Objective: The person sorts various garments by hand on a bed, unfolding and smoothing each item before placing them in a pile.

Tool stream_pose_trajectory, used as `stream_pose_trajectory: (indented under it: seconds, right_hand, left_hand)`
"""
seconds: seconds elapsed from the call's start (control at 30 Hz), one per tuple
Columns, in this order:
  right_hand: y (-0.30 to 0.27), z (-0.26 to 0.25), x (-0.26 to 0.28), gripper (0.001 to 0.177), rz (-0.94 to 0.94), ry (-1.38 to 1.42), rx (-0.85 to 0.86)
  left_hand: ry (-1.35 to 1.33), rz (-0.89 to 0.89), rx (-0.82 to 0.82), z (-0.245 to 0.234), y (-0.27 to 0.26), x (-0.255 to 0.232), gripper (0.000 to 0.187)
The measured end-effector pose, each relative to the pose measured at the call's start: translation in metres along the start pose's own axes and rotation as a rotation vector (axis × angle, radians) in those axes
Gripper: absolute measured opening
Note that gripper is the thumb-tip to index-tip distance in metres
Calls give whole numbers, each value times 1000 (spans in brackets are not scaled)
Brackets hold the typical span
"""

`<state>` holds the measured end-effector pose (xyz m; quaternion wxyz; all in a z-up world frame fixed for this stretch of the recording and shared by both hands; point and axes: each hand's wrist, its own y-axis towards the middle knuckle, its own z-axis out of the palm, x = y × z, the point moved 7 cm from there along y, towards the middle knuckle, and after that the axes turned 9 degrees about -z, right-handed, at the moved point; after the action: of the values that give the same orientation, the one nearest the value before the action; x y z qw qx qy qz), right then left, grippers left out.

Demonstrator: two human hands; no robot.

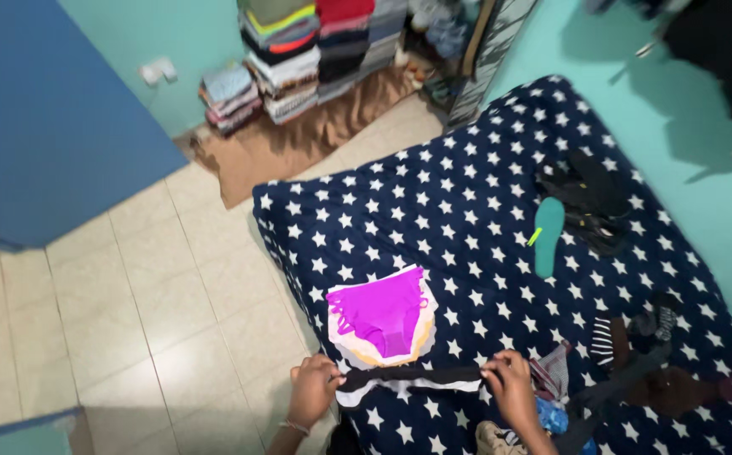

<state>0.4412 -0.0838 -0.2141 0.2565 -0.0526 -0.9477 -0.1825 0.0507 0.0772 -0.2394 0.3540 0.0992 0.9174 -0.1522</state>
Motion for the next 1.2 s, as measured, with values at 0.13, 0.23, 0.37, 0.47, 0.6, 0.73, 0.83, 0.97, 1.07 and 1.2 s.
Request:
stream_pose_trajectory:
  seconds: [0.13, 0.23, 0.37, 0.47, 0.6, 0.73, 0.83, 0.97, 1.07, 1.2]
  right_hand:
    - [35, 85, -98, 16, 440, 482, 164]
    - [61, 157, -150, 21, 739, 765, 112]
    - [108, 236, -189, 19, 624, 705, 20]
    - [117, 275, -212, 18, 658, 656, -18]
    - [125, 296, -230, 14, 726, 612, -116]
    - [138, 303, -240, 12, 728, 635, -143]
    - [148, 317, -241, 12, 701, 654, -131]
    - [158, 325, -240, 16, 658, 561, -135]
    - [169, 300, -195, 24, 397, 232, -159]
    - [165, 288, -74, 51, 8, -183, -145]
  left_hand:
    - [-167, -266, 201, 54, 49, 82, 19]
    - [-499, -259, 166, 112, 101, 144, 21]
    - [-671, -304, 109, 173, 150, 204, 23]
    - [-533, -362, -56, 181, 165, 219, 21]
    - [-763, -416, -159, 181, 179, 221, 21]
    - [-733, -504, -202, 181, 189, 218, 22]
    - [-831, -528, -220, 182, 199, 219, 22]
    - [-712, -523, -309, 164, 213, 208, 22]
    - [-430, -428, -420, 128, 212, 179, 30]
    - [-50, -122, -280, 136, 196, 101, 54]
